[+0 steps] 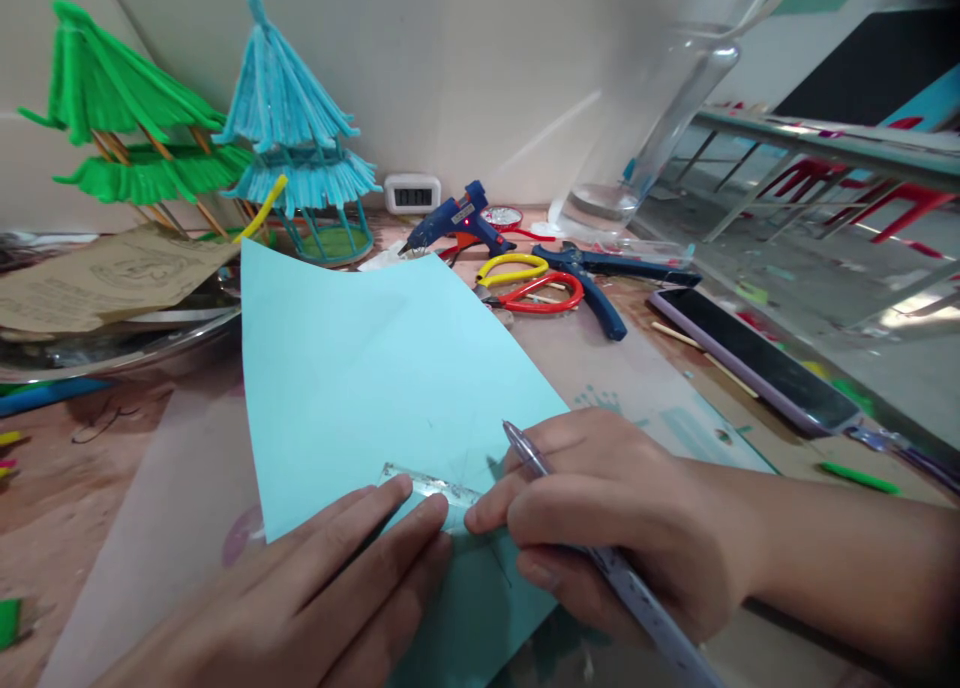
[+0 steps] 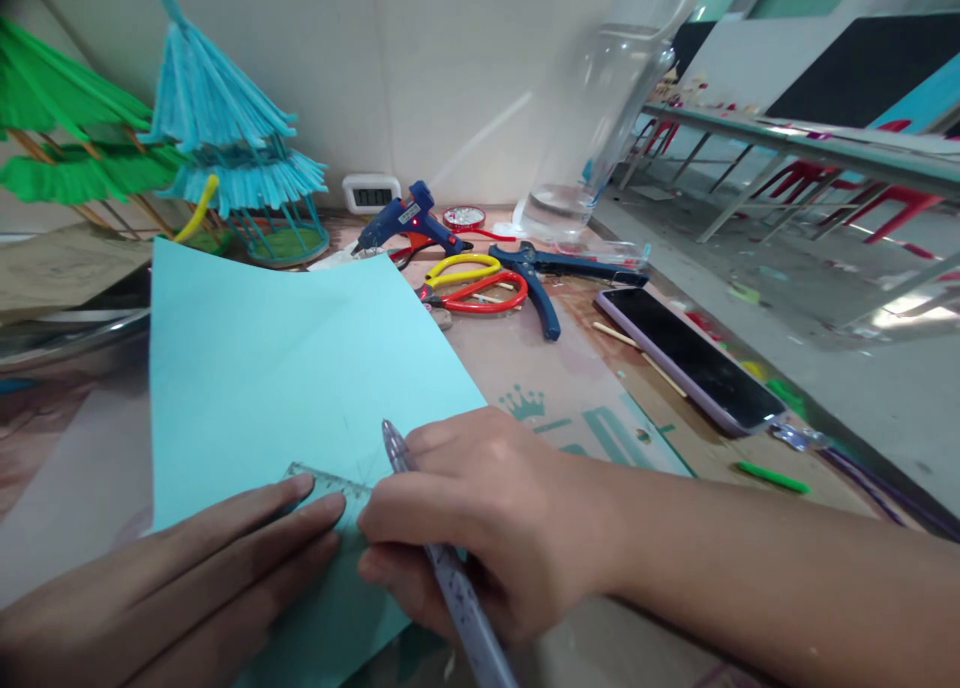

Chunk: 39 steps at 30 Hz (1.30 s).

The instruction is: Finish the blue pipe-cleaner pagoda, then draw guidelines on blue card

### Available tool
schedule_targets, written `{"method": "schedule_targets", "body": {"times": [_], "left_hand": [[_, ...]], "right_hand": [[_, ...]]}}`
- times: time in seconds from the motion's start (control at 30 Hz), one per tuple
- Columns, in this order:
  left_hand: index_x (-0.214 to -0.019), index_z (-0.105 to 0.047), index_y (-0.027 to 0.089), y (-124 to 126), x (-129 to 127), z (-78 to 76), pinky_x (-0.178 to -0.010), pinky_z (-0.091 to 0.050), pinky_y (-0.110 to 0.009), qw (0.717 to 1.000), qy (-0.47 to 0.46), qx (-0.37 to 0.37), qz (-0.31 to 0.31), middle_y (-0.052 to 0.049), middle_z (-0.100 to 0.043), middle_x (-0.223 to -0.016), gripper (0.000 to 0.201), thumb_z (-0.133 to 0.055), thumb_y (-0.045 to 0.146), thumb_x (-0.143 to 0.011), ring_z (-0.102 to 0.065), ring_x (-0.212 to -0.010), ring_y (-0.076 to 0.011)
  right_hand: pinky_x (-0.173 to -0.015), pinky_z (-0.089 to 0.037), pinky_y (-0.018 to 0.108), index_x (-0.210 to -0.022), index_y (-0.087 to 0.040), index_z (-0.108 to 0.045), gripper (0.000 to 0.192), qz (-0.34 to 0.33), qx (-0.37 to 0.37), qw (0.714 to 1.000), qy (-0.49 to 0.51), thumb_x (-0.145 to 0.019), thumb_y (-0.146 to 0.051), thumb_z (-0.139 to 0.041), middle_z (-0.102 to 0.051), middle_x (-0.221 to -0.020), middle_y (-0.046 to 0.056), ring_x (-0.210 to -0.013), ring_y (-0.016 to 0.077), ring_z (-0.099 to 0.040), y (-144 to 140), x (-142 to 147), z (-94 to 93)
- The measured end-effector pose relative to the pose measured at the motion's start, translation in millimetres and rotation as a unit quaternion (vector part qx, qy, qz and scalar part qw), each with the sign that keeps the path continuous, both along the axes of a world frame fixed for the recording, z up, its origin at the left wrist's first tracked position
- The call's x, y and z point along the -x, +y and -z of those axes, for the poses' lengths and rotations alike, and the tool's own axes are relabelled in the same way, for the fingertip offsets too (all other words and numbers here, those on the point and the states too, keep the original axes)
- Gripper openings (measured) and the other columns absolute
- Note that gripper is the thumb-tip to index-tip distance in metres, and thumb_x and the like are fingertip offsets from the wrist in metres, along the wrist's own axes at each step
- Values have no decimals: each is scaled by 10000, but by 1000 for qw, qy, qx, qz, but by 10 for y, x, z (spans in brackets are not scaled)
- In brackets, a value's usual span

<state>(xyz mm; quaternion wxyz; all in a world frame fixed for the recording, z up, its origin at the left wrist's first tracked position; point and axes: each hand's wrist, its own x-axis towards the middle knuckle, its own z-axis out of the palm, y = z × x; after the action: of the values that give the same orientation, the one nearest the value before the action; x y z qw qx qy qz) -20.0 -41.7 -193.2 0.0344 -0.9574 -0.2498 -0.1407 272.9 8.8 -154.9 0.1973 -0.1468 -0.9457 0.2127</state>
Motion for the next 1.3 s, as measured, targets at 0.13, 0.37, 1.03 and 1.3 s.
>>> {"method": "schedule_targets", "body": {"times": [0.13,0.37,1.03,1.3], "left_hand": [[-1476,-441,280,10,-15,2,-1145,-365,-203,1000,14,-21,6,60,-489,-1518,574,-439,129,-922,-475,-1381,-159],[-1481,-424,297,-29,-63,-87,-1146,-414,-246,1000,4,11,-21,63,-495,-1511,533,-418,180,-961,-500,-1364,-179],[-1459,-428,298,20,-81,-124,-1106,-448,-252,999,23,-22,4,64,-467,-1533,540,-425,158,-937,-524,-1339,-173],[-1486,-399,296,-1,-67,-131,-1130,-417,-267,1000,4,4,-7,53,-469,-1532,554,-437,189,-944,-520,-1345,-185]], "right_hand": [[-687,-477,265,-880,-208,-533,101,4,7,1000,4,-953,-236,-471,-636,-722,46,-695,154,-624,-2,-1,0],[-676,-473,263,-914,-201,-538,76,1,10,1000,22,-950,-217,-473,-638,-711,41,-688,157,-627,-3,3,-7],[-687,-478,256,-909,-202,-546,85,10,5,1000,8,-955,-230,-480,-652,-738,45,-708,150,-640,-4,4,-7],[-683,-480,255,-918,-205,-535,92,7,6,1000,6,-960,-233,-458,-660,-737,47,-703,150,-640,-4,8,-8]]}}
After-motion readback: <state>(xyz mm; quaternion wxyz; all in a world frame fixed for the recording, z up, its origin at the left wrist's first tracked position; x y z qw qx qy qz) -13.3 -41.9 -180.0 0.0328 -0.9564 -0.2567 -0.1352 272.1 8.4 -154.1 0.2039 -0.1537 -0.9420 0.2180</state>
